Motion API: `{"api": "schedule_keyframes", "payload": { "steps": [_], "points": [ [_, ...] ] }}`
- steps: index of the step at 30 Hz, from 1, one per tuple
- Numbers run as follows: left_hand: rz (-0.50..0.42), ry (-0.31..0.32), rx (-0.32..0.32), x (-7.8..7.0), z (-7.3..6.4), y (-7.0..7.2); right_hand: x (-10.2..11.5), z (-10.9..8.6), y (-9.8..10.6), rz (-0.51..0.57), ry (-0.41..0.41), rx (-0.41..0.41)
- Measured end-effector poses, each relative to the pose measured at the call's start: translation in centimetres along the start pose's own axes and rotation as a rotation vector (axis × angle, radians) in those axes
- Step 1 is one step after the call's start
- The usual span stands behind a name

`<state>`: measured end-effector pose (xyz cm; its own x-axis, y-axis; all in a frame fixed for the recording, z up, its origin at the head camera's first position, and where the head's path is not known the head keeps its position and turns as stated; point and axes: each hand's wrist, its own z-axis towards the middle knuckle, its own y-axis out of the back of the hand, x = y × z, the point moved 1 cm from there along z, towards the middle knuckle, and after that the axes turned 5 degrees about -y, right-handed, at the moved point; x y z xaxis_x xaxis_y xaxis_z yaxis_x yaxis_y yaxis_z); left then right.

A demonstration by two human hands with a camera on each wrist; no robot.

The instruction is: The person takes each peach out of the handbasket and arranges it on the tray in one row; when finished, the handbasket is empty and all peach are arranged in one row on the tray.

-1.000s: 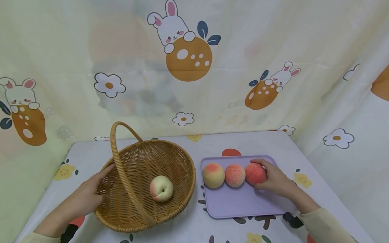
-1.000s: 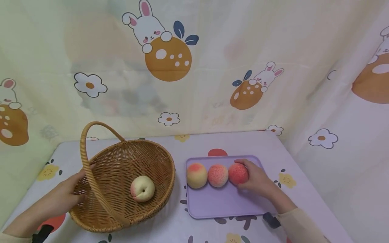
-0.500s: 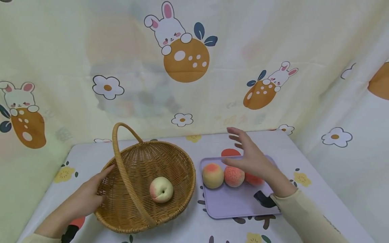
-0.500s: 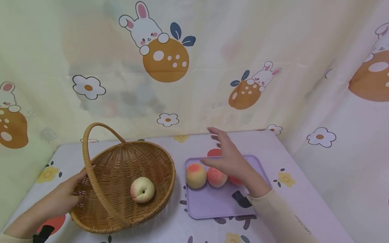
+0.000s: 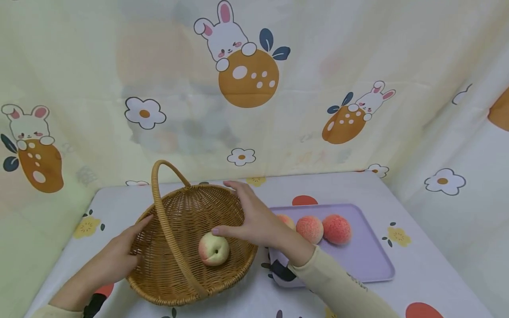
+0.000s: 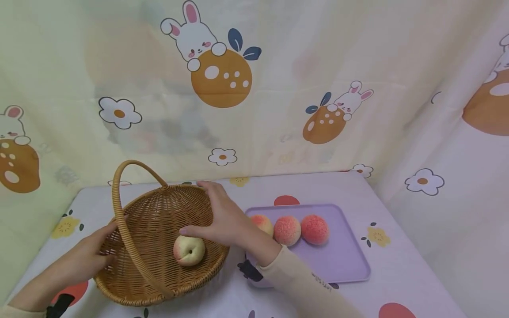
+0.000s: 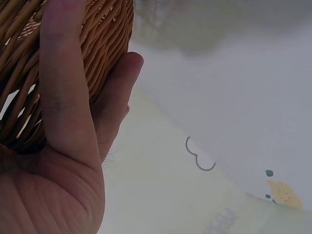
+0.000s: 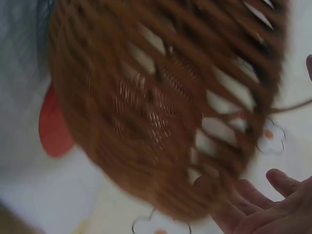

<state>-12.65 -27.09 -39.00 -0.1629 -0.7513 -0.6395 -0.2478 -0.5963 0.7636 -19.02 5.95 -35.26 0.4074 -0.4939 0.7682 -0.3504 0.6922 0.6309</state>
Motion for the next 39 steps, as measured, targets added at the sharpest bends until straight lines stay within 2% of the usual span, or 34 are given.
{"api": "schedule_keyframes", "payload": {
  "steps": [7,12,18,22,25,33,36,39],
  "points": [
    [0.005,-0.015,-0.007,0.0,0.0,0.0,0.7,0.8,-3.1,-0.150,-0.017,0.061],
    [0.026,-0.016,-0.020,0.0,-0.1,0.1,1.0,1.1,-4.6,-0.215,-0.081,0.124],
    [0.030,-0.030,-0.031,-0.2,-0.2,0.2,1.0,1.4,-5.2,-0.340,-0.120,0.271],
    [0.024,-0.028,-0.024,-0.4,-0.1,0.2,0.9,1.4,-5.7,-0.423,-0.085,0.395],
    [0.023,-0.030,-0.022,-0.5,-0.1,0.1,0.7,1.3,-6.1,-0.426,-0.050,0.450],
    [0.034,-0.031,-0.023,-0.5,-0.2,0.1,0.5,1.3,-7.0,-0.441,0.009,0.432],
    [0.037,-0.031,-0.023,-0.5,-0.2,0.0,0.6,1.2,-7.2,-0.466,-0.003,0.430],
    [0.037,-0.036,-0.028,-0.5,-0.3,0.0,0.7,1.1,-7.3,-0.542,-0.036,0.426]
  ]
}}
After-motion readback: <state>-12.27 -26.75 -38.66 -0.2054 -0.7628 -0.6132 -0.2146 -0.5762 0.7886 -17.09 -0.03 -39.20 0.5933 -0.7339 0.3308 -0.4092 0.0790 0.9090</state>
